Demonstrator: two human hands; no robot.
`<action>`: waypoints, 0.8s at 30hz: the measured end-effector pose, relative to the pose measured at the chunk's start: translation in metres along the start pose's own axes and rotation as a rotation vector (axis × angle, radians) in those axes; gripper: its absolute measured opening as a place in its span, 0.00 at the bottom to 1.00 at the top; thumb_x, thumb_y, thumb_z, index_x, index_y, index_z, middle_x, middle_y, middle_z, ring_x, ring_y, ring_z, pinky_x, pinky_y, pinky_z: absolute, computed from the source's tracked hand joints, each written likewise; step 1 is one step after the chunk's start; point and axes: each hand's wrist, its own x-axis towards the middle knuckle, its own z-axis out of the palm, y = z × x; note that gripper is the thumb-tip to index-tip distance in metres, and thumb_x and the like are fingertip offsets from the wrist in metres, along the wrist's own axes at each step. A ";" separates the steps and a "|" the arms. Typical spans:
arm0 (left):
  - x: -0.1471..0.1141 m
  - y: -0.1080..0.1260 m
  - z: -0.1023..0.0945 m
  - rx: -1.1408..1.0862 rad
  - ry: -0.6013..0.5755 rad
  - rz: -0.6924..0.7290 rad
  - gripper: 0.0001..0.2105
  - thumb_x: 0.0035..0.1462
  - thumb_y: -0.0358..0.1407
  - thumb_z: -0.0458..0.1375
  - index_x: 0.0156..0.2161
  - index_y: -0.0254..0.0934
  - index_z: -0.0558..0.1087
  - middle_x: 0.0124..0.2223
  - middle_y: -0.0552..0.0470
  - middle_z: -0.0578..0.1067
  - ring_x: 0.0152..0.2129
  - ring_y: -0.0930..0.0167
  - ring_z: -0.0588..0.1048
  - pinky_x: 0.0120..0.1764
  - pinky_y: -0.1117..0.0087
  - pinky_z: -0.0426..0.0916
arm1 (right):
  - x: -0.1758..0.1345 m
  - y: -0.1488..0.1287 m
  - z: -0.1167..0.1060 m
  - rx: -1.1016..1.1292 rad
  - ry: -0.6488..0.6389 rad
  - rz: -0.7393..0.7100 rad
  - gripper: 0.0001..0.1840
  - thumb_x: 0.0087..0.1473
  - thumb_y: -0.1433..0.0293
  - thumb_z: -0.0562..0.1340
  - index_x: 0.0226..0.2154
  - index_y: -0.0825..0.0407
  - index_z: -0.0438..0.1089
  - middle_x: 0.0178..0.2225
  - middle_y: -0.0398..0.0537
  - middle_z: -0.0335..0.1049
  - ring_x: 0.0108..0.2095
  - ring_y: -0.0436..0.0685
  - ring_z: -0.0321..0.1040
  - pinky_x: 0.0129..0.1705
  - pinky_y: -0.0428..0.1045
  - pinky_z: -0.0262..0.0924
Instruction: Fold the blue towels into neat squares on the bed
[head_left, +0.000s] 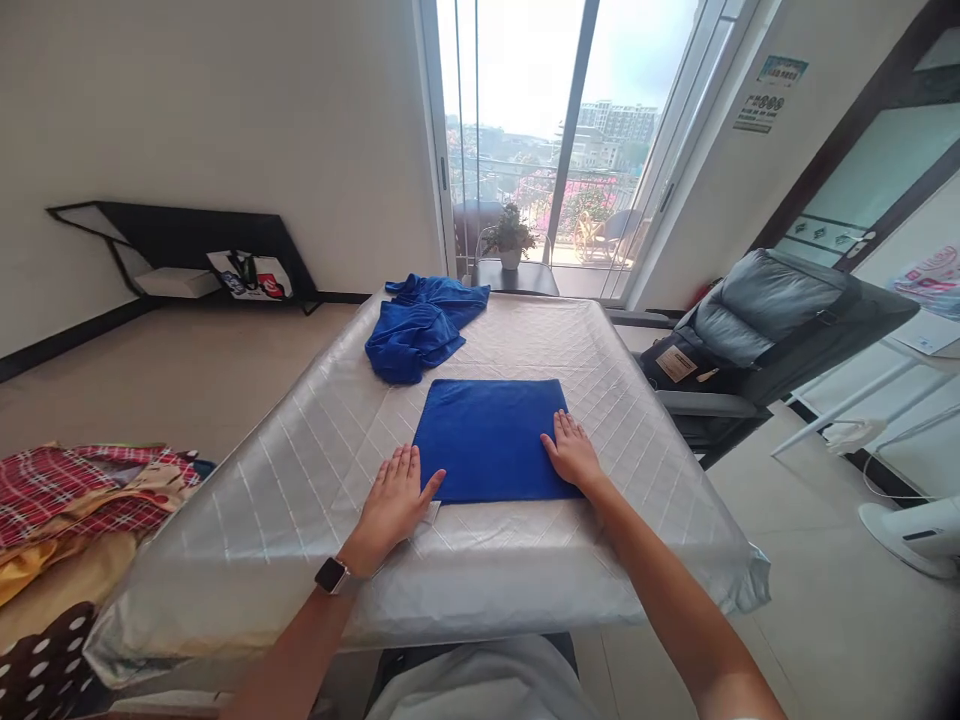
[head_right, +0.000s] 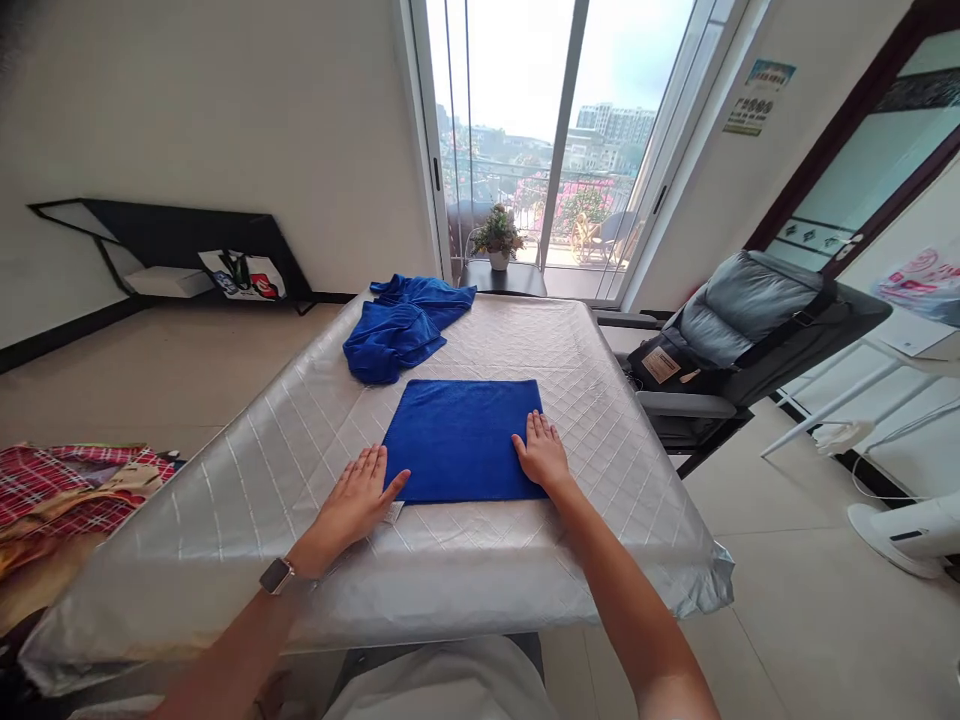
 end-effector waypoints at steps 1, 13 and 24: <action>0.007 0.011 -0.003 -0.005 0.030 0.021 0.37 0.68 0.52 0.42 0.71 0.24 0.52 0.71 0.30 0.55 0.70 0.53 0.52 0.68 0.47 0.50 | 0.000 0.000 0.002 0.002 -0.004 0.005 0.40 0.71 0.53 0.38 0.72 0.64 0.41 0.74 0.57 0.35 0.74 0.60 0.33 0.73 0.56 0.30; 0.110 0.193 0.034 -0.099 -0.121 0.381 0.33 0.72 0.49 0.32 0.71 0.28 0.56 0.73 0.40 0.54 0.71 0.64 0.50 0.70 0.57 0.46 | -0.008 -0.007 0.001 -0.032 -0.004 0.053 0.35 0.70 0.63 0.42 0.73 0.62 0.42 0.74 0.55 0.35 0.74 0.60 0.33 0.72 0.56 0.32; 0.074 -0.005 0.030 0.122 0.009 0.047 0.41 0.69 0.56 0.33 0.70 0.21 0.53 0.72 0.31 0.52 0.70 0.54 0.51 0.69 0.51 0.50 | 0.007 -0.012 -0.011 -0.050 -0.025 0.068 0.37 0.70 0.57 0.42 0.71 0.64 0.47 0.73 0.60 0.42 0.72 0.65 0.41 0.72 0.62 0.32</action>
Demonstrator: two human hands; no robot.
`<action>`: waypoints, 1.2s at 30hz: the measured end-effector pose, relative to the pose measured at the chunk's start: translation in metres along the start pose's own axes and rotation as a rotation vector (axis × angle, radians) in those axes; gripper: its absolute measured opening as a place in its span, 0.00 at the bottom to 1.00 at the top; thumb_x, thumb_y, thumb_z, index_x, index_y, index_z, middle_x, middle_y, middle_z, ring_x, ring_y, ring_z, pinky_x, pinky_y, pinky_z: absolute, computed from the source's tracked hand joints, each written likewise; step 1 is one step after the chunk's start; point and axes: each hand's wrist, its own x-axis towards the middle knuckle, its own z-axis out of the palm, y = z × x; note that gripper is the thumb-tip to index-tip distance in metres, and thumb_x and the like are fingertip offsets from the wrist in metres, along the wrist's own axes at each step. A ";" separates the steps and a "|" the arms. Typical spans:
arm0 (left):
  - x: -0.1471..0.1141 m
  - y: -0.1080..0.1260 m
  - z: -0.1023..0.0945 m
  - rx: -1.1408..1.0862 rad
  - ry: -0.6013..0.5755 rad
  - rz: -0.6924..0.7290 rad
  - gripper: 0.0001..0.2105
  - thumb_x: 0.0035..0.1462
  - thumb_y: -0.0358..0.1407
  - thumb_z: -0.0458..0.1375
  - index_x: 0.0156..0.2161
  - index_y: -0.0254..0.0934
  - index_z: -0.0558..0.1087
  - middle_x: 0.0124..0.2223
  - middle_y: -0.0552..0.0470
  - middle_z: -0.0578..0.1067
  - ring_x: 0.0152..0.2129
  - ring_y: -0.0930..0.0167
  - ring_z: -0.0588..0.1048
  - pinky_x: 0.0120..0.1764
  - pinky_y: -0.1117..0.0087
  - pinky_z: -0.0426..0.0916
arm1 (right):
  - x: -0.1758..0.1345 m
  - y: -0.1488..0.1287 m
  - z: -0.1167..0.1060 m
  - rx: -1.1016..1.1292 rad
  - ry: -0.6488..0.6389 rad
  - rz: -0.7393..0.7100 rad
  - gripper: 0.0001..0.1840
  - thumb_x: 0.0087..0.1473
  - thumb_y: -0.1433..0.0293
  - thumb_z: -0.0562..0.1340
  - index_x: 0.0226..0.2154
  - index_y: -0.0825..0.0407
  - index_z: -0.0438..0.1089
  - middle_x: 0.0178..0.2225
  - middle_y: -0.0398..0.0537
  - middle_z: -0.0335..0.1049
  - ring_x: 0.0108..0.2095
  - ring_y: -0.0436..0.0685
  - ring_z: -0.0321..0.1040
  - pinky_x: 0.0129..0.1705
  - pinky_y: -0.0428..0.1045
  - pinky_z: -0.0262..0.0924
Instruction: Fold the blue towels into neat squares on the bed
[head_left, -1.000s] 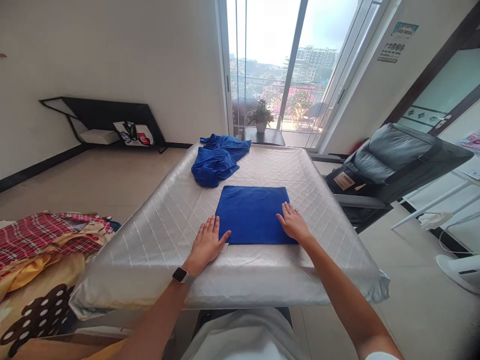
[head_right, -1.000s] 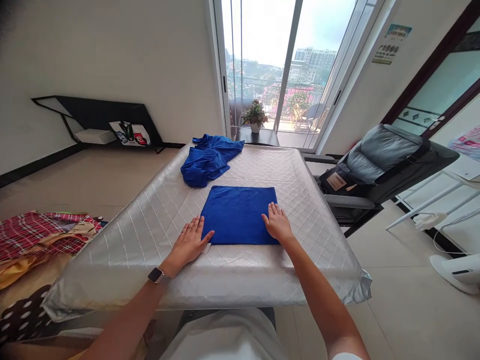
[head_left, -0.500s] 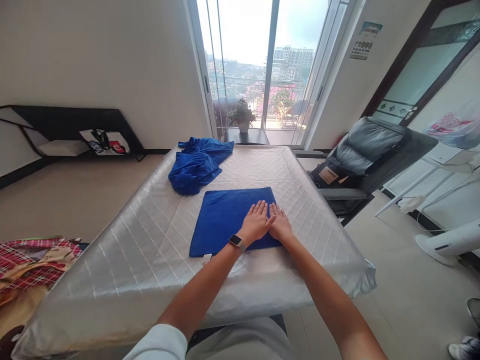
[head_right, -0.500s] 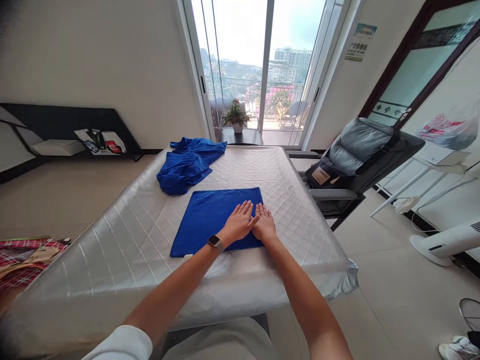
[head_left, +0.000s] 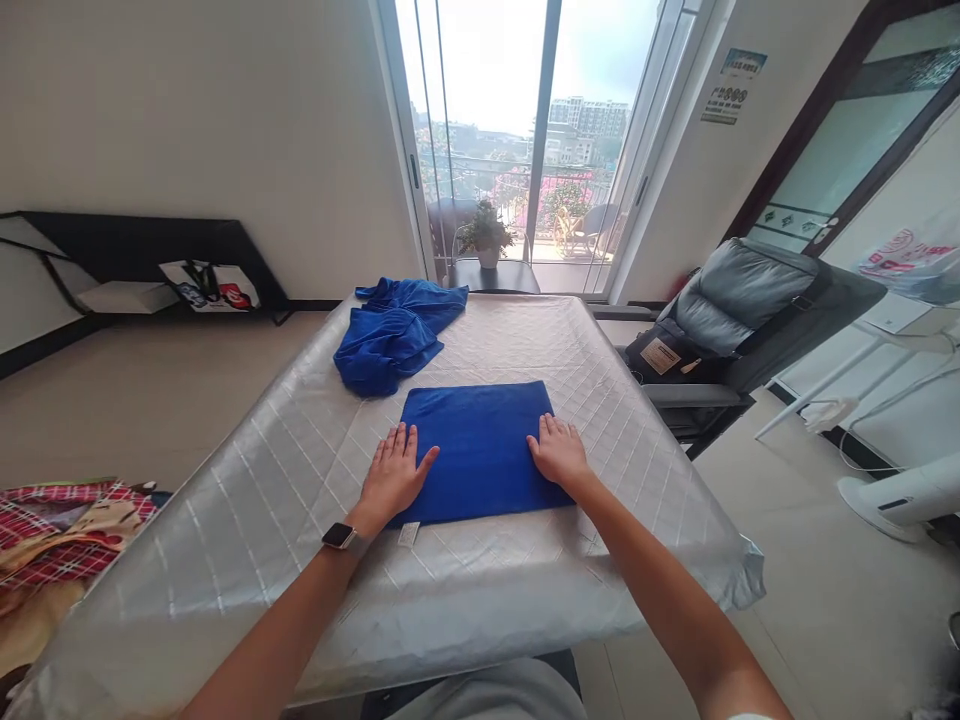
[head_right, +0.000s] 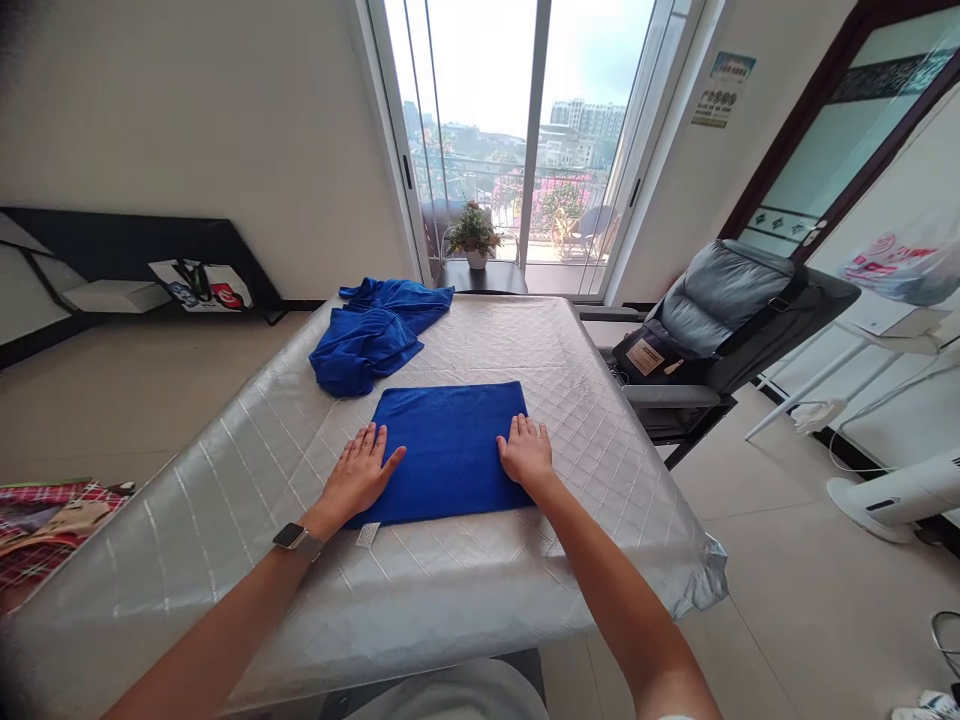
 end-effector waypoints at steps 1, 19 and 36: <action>-0.002 -0.008 0.001 0.004 0.013 -0.003 0.42 0.69 0.56 0.32 0.70 0.19 0.54 0.72 0.30 0.52 0.70 0.53 0.52 0.68 0.51 0.51 | 0.007 -0.002 -0.003 -0.001 0.019 -0.007 0.36 0.70 0.58 0.42 0.71 0.65 0.48 0.72 0.61 0.44 0.72 0.64 0.41 0.72 0.62 0.31; 0.053 0.072 -0.023 -0.053 0.127 0.153 0.41 0.69 0.56 0.35 0.68 0.20 0.59 0.70 0.30 0.59 0.68 0.55 0.57 0.69 0.55 0.51 | 0.088 0.002 0.010 0.118 0.069 0.007 0.39 0.70 0.55 0.40 0.72 0.63 0.42 0.74 0.55 0.35 0.74 0.58 0.31 0.72 0.55 0.29; 0.114 0.030 0.010 -0.124 -0.018 -0.060 0.41 0.67 0.59 0.32 0.70 0.27 0.56 0.72 0.34 0.55 0.70 0.55 0.52 0.68 0.51 0.48 | 0.086 0.000 0.008 0.121 0.074 0.020 0.39 0.70 0.55 0.41 0.72 0.63 0.41 0.75 0.54 0.35 0.74 0.57 0.31 0.72 0.53 0.28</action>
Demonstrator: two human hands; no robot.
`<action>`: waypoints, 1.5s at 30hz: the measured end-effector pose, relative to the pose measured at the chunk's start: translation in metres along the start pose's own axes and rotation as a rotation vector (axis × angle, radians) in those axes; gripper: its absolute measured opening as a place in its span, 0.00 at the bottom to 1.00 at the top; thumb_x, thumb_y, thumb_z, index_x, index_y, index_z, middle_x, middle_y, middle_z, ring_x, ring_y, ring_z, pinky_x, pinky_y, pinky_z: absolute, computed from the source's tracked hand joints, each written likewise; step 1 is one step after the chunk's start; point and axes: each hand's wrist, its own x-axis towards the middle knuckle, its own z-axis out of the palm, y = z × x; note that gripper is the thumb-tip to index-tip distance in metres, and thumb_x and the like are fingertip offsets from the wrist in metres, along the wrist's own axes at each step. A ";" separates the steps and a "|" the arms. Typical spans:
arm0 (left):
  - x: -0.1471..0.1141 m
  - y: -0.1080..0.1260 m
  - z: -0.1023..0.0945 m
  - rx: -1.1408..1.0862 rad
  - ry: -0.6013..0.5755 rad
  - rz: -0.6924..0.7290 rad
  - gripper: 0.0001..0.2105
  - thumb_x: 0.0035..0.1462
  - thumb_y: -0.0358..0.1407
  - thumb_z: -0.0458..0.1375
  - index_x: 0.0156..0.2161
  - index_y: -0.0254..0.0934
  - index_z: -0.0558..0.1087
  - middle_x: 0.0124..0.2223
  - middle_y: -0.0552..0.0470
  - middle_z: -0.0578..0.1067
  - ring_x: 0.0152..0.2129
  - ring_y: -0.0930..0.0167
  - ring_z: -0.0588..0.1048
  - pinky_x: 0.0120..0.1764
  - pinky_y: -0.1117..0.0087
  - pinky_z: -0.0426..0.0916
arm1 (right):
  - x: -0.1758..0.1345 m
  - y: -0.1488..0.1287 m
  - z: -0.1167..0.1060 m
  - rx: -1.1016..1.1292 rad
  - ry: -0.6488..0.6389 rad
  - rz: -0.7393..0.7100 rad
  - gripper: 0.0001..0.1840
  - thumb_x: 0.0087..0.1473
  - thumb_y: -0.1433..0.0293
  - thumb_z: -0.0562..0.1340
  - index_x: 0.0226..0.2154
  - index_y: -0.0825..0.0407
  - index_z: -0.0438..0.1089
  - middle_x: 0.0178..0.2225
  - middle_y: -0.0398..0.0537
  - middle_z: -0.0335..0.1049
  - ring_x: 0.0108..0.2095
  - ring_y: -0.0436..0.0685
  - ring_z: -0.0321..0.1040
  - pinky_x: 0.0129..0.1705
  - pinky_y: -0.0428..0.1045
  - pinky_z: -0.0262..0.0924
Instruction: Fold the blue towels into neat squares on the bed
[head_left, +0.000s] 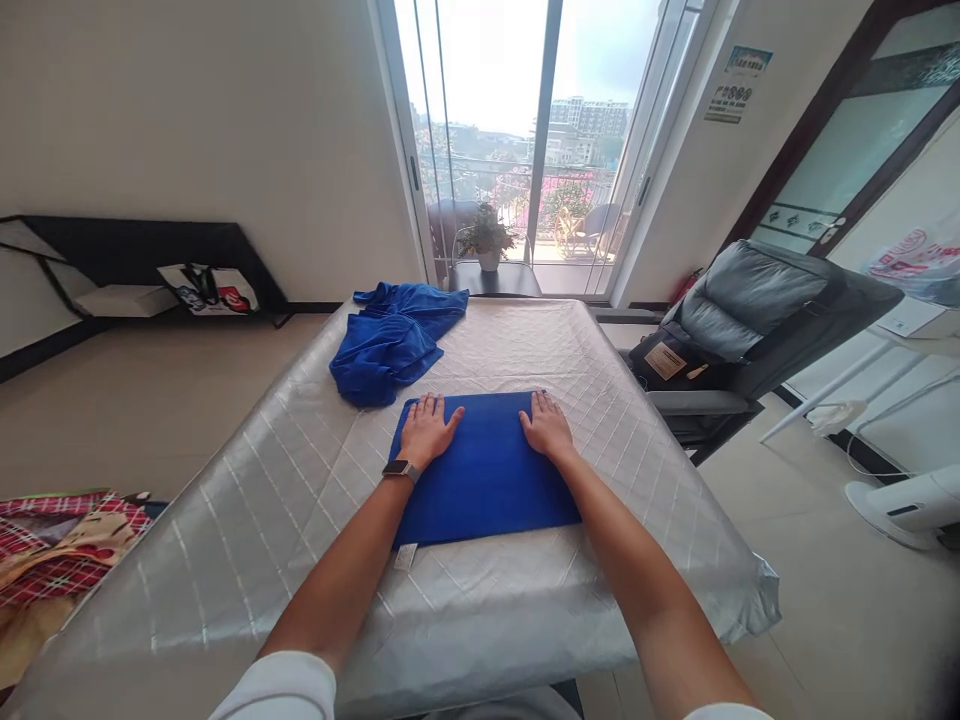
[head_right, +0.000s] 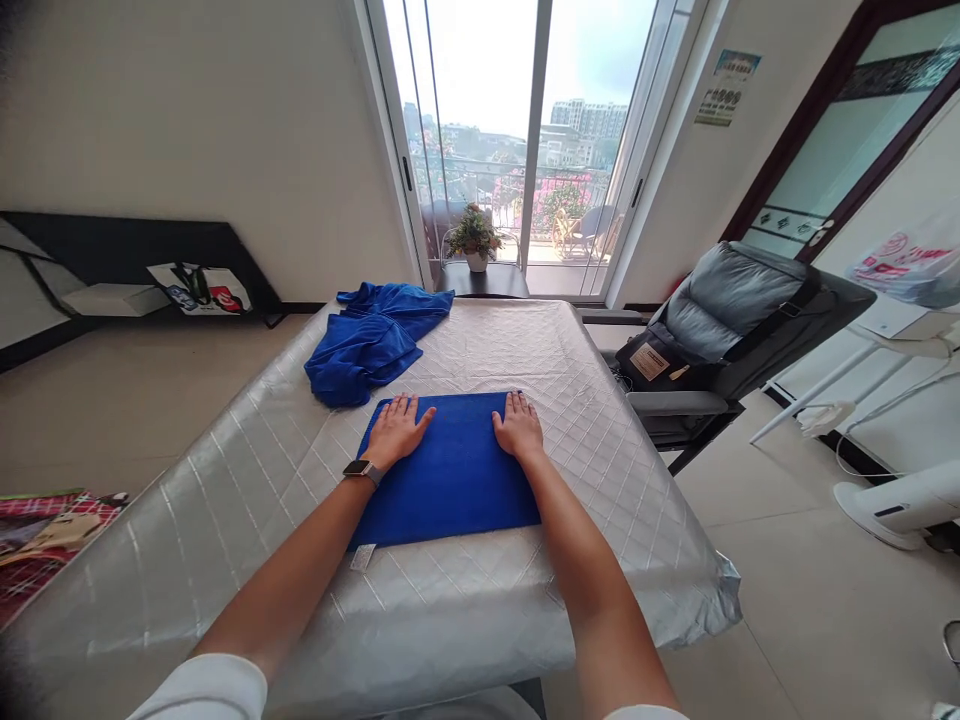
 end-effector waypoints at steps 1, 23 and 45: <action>-0.002 -0.015 -0.002 0.012 0.019 -0.039 0.42 0.67 0.59 0.32 0.70 0.26 0.56 0.72 0.34 0.55 0.70 0.55 0.52 0.68 0.51 0.49 | 0.000 -0.001 -0.001 -0.004 -0.009 0.005 0.39 0.70 0.55 0.40 0.73 0.62 0.41 0.75 0.54 0.34 0.74 0.57 0.30 0.72 0.53 0.28; 0.023 0.062 -0.019 0.018 0.031 0.079 0.40 0.69 0.56 0.33 0.70 0.23 0.57 0.71 0.30 0.57 0.70 0.53 0.52 0.68 0.50 0.46 | 0.012 0.003 -0.001 -0.018 0.019 -0.017 0.37 0.70 0.58 0.41 0.72 0.64 0.44 0.74 0.56 0.39 0.74 0.57 0.34 0.72 0.53 0.31; 0.011 -0.045 -0.005 -0.015 -0.046 -0.017 0.39 0.69 0.56 0.34 0.70 0.25 0.55 0.73 0.33 0.54 0.70 0.55 0.52 0.69 0.52 0.46 | 0.016 0.005 0.000 -0.020 -0.023 -0.014 0.37 0.70 0.58 0.40 0.73 0.62 0.41 0.75 0.54 0.35 0.74 0.56 0.30 0.72 0.53 0.29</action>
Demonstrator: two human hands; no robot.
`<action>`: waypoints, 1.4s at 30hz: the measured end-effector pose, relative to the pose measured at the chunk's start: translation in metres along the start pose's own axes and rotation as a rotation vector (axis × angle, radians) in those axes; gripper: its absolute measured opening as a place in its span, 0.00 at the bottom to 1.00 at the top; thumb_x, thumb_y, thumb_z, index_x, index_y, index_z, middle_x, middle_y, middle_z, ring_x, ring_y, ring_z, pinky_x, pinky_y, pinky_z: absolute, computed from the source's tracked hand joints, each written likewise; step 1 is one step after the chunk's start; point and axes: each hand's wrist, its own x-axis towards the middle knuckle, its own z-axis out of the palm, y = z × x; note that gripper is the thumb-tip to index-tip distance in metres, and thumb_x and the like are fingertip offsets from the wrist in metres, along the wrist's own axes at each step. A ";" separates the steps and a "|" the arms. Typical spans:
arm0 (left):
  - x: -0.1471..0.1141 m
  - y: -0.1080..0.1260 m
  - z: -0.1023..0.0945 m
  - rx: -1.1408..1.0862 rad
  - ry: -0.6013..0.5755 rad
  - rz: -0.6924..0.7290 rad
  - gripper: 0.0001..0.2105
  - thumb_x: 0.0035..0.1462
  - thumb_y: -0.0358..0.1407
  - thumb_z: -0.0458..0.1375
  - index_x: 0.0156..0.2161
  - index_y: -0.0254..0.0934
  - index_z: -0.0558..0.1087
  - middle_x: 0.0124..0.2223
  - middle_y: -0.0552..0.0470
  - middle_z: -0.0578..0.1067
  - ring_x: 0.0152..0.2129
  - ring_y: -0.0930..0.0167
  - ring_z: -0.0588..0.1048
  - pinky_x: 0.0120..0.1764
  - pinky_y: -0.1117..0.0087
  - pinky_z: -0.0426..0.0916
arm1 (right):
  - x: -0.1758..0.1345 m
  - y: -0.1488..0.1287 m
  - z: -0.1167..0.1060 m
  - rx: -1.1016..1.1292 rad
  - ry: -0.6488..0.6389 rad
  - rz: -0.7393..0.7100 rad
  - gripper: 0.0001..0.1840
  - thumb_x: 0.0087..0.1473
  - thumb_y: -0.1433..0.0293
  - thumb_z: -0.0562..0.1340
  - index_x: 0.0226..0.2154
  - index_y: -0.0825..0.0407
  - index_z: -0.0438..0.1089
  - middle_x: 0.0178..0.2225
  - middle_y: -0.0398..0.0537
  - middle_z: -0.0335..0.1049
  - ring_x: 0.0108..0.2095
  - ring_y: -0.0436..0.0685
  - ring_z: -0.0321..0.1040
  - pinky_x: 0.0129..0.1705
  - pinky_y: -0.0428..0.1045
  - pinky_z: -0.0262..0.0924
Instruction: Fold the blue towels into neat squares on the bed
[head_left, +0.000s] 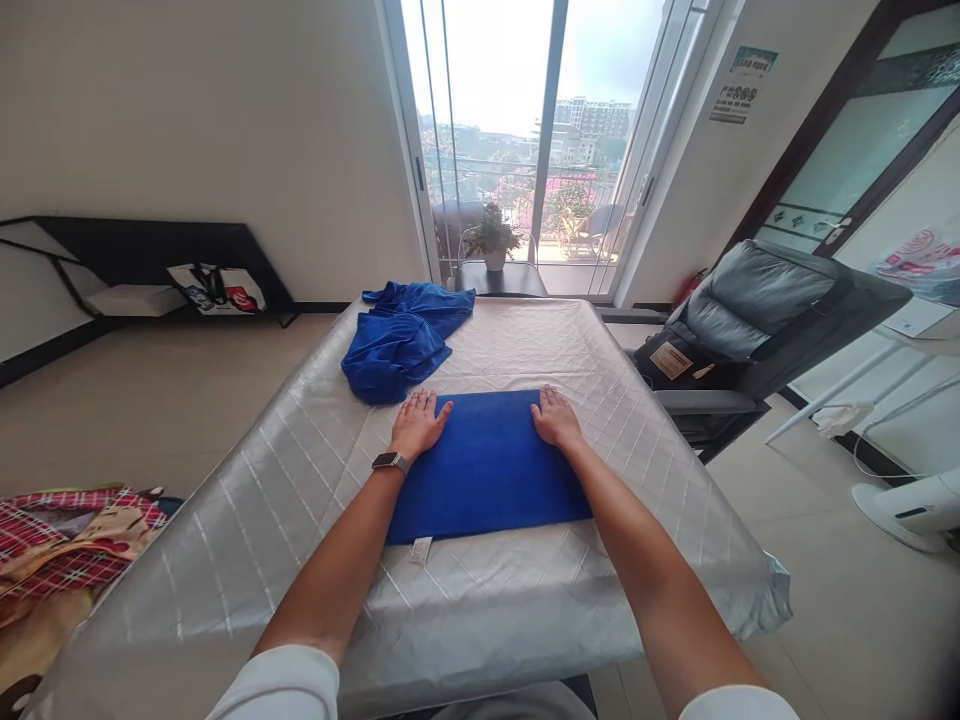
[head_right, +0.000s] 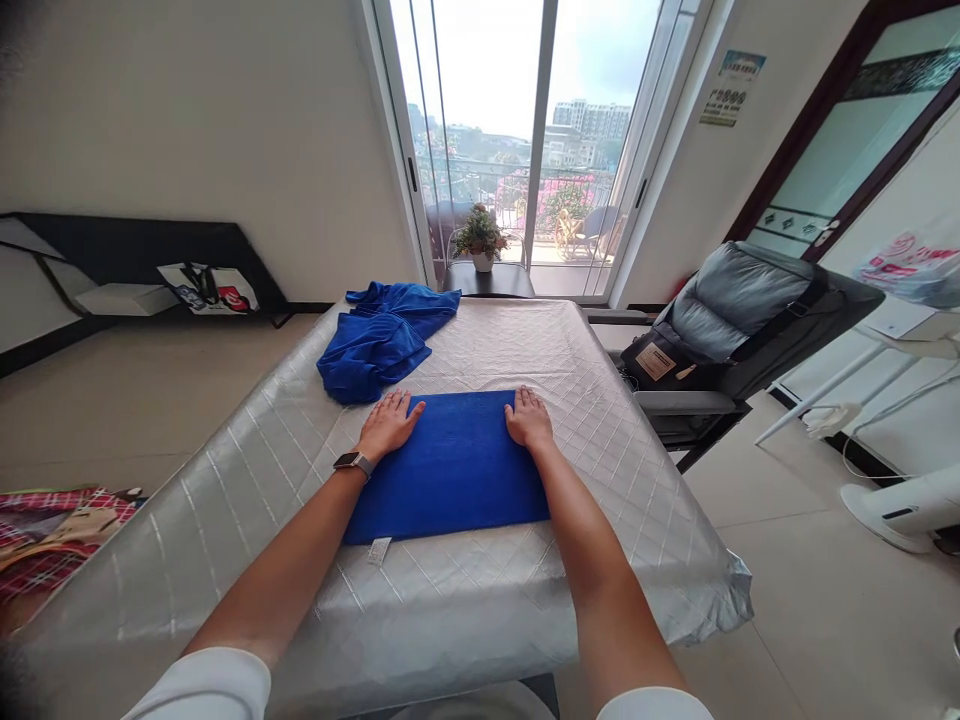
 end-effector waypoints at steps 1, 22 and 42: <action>-0.001 -0.004 0.000 -0.005 -0.007 -0.008 0.39 0.69 0.56 0.34 0.70 0.25 0.55 0.73 0.33 0.53 0.70 0.55 0.52 0.69 0.51 0.47 | 0.000 0.000 0.000 -0.001 -0.003 -0.001 0.37 0.70 0.58 0.40 0.72 0.62 0.41 0.75 0.54 0.35 0.74 0.56 0.30 0.72 0.53 0.29; 0.018 -0.051 -0.004 -0.398 0.288 -0.031 0.22 0.64 0.37 0.45 0.51 0.32 0.79 0.53 0.40 0.79 0.52 0.60 0.75 0.59 0.59 0.65 | 0.030 0.038 0.002 0.271 0.256 0.084 0.24 0.67 0.66 0.52 0.61 0.54 0.69 0.66 0.54 0.62 0.66 0.59 0.56 0.68 0.51 0.47; 0.013 -0.044 -0.007 -0.513 0.316 -0.037 0.11 0.57 0.36 0.57 0.44 0.37 0.75 0.43 0.44 0.81 0.42 0.62 0.79 0.48 0.63 0.69 | 0.050 0.045 -0.001 0.466 0.324 0.181 0.12 0.56 0.65 0.64 0.41 0.51 0.78 0.48 0.52 0.77 0.50 0.58 0.72 0.55 0.50 0.62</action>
